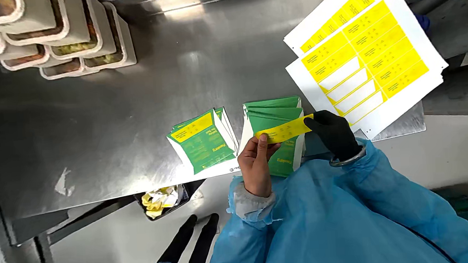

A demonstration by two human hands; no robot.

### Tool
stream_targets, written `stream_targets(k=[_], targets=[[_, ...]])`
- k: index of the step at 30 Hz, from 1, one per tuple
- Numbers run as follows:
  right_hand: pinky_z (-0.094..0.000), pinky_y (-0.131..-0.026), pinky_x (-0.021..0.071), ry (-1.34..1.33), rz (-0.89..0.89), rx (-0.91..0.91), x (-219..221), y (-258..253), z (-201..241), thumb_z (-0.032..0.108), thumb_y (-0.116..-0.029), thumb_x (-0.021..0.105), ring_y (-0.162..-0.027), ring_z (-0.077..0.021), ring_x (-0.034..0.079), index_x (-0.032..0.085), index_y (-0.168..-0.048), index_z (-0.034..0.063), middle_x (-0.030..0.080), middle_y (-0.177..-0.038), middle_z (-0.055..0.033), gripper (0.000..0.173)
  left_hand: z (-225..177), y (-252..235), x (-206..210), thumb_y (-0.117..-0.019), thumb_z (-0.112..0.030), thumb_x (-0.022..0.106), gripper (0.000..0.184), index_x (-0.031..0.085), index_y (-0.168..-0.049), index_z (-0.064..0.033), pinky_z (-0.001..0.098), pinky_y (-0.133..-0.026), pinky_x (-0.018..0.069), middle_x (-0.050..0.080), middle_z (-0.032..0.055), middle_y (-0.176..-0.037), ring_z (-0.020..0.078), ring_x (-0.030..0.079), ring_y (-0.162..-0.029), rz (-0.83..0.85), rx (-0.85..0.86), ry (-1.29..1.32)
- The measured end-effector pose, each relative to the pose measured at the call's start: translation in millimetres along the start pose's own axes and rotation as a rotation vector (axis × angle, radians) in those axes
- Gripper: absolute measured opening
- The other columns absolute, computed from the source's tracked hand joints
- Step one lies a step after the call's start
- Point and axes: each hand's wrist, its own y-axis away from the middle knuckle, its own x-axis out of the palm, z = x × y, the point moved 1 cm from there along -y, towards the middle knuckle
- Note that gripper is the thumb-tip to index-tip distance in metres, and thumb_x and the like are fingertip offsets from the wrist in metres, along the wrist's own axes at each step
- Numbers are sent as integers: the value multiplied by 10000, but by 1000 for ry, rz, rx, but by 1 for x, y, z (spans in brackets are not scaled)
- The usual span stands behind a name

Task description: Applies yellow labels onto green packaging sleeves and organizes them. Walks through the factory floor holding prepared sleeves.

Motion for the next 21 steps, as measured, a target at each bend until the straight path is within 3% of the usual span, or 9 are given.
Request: stream_targets(k=[3, 5, 6, 8, 10, 12, 14, 16, 21], targets=[[-336, -606, 536, -42, -113, -74, 14, 18, -2, 311, -962, 706, -671, -98, 646, 739, -968, 145, 707, -789, 6, 170, 5, -8, -13, -1054, -203, 586, 216, 712, -1149, -55, 409, -875, 637, 745, 78, -1091, 210, 750, -959, -5, 60, -117], [-321, -586, 550, -14, -163, -119, 22, 29, -4, 295, -966, 708, -655, -99, 645, 734, -976, 147, 705, -802, 6, 150, 18, -22, -24, -1026, -168, 631, 198, 741, -1117, -32, 383, -925, 619, 697, 81, -1237, 199, 701, -1092, -47, 197, -272], [-320, -586, 552, -3, -175, -118, 27, 33, -6, 295, -959, 717, -654, -97, 645, 734, -968, 151, 704, -809, 9, 146, 23, -30, -29, -1003, -159, 660, 172, 756, -1078, -38, 344, -935, 601, 659, 77, -1247, 178, 662, -1119, -74, 254, -339], [-320, -582, 554, -20, -181, -77, 40, 36, -10, 302, -941, 741, -647, -93, 649, 744, -949, 159, 712, -800, 19, 143, 29, -44, -34, -975, -145, 703, 131, 773, -1031, -51, 255, -888, 577, 696, 48, -1137, 109, 668, -1026, -128, 335, -415], [-323, -564, 542, -63, -205, -33, 54, 37, -16, 318, -928, 757, -622, -95, 639, 748, -922, 168, 710, -765, 27, 150, 31, -55, -36, -971, -138, 712, 155, 771, -1091, -58, 242, -849, 594, 745, 35, -1081, 81, 705, -930, -132, 352, -454], [-334, -546, 537, -74, -240, -5, 63, 37, -21, 336, -933, 751, -606, -101, 635, 742, -910, 169, 704, -746, 23, 169, 27, -62, -38, -945, -146, 751, 381, 675, -1314, -91, 287, -820, 617, 753, 34, -1032, 100, 722, -872, -99, 309, -501], [-348, -560, 539, -34, -267, 13, 67, 31, -27, 361, -937, 742, -616, -107, 635, 737, -898, 159, 698, -745, 16, 206, 19, -75, -38, -900, -202, 812, 712, 454, -1512, -141, 302, -743, 628, 754, 16, -962, 108, 729, -804, -86, 246, -581], [-388, -633, 555, 15, -274, 76, 68, 20, -31, 374, -904, 759, -677, -115, 668, 758, -876, 145, 719, -762, 10, 230, 18, -88, -36, -855, -221, 856, 791, 418, -1511, -154, 312, -658, 612, 759, 1, -899, 114, 716, -726, -110, 224, -668], [-462, -684, 560, 71, -235, 144, 73, 6, -37, 394, -904, 748, -735, -155, 694, 767, -881, 154, 734, -790, -2, 242, 31, -103, -27, -813, -195, 885, 682, 511, -1380, -135, 362, -741, 617, 778, 3, -894, 115, 743, -768, -206, 210, -796]])
